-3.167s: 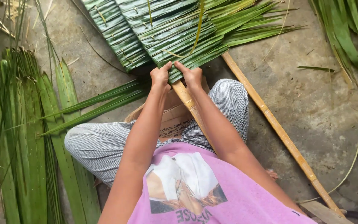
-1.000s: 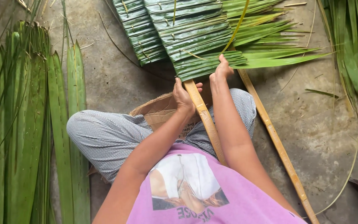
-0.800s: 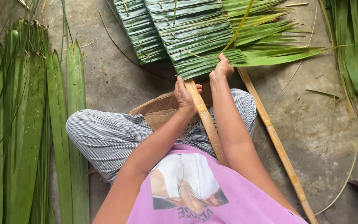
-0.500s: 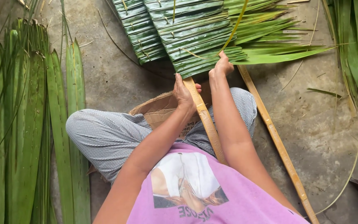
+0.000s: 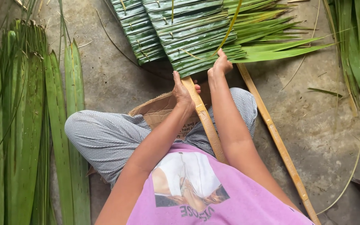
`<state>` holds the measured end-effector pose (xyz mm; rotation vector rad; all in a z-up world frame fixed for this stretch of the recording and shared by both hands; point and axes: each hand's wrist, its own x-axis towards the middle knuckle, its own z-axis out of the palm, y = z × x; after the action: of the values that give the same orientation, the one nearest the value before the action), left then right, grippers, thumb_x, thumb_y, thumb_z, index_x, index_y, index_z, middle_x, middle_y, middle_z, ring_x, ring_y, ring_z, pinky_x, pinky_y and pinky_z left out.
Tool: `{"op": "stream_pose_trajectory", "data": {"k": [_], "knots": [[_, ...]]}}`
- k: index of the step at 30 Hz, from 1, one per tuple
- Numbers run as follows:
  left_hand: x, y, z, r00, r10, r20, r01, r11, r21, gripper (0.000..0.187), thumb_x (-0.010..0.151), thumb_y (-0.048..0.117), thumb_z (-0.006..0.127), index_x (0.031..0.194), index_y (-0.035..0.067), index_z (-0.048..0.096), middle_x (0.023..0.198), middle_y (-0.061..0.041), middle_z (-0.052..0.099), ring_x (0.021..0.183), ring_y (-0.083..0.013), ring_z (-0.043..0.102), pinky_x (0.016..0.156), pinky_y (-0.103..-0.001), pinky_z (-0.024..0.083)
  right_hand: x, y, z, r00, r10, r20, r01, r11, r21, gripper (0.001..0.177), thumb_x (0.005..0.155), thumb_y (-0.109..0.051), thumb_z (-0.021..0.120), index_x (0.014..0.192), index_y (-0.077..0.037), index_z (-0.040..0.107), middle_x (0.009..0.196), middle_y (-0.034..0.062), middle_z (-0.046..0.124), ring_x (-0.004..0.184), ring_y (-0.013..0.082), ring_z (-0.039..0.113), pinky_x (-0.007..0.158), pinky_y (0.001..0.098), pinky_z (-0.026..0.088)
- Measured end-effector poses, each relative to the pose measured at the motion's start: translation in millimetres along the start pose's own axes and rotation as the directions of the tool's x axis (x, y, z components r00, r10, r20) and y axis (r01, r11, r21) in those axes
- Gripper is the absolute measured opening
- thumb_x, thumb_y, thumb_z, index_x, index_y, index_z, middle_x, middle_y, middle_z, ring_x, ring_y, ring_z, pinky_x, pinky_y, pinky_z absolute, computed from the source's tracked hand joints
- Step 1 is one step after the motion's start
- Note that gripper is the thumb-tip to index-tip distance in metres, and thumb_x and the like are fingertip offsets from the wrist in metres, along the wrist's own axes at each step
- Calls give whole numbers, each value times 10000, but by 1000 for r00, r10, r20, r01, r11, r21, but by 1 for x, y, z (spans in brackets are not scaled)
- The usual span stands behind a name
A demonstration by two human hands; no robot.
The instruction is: Weaving individual palm leaves onto a wooden frame to create a thatched roof or wall panel.
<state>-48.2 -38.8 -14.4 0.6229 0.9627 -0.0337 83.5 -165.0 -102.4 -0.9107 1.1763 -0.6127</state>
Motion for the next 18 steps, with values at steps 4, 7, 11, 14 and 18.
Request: {"op": "stream_pose_trajectory", "data": {"k": [4, 7, 11, 14, 18], "knots": [[2, -1, 0, 1000, 3, -17, -3, 1000, -14, 700, 869, 714, 650, 970, 27, 567, 728, -291, 684, 389, -303, 638, 314, -388, 551, 2, 2, -3, 1000, 2, 7, -2, 1000, -5, 662, 642, -93, 897, 1118, 241, 582, 1086, 354, 591, 1071, 424, 659, 877, 543, 508], [4, -3, -2, 1000, 1, -26, -1, 1000, -8, 698, 877, 695, 650, 978, 9, 569, 762, -298, 688, 401, -314, 650, 326, -407, 565, 10, 7, -2, 1000, -13, 24, 14, 999, -36, 669, 643, -75, 905, 1134, 234, 570, 1105, 350, 584, 1121, 432, 640, 904, 541, 500], [-2, 13, -1, 998, 56, -22, -55, 997, 55, 535, 859, 581, 708, 1061, 90, 640, 900, -200, 666, 599, -306, 692, 498, -426, 608, -5, -4, -4, 994, -44, 96, 49, 997, -52, 766, 656, -109, 920, 1199, 264, 529, 1208, 397, 544, 1246, 470, 567, 1029, 538, 427], [28, 28, -7, 983, 184, -11, -175, 949, 262, 529, 864, 526, 706, 1175, 98, 688, 1054, -160, 659, 828, -277, 700, 658, -431, 634, -19, -16, -8, 989, -53, 139, 61, 997, -52, 806, 670, -121, 920, 1231, 283, 507, 1245, 414, 521, 1296, 485, 528, 1063, 540, 394], [39, 68, 18, 912, 358, 200, -395, 634, 665, 666, 872, 555, 740, 1300, 49, 681, 1257, -188, 705, 1213, -346, 668, 1035, -484, 543, -48, -37, -15, 987, -51, 152, 54, 998, -17, 824, 683, -133, 921, 1256, 286, 503, 1272, 416, 513, 1308, 472, 517, 1081, 534, 383]]}}
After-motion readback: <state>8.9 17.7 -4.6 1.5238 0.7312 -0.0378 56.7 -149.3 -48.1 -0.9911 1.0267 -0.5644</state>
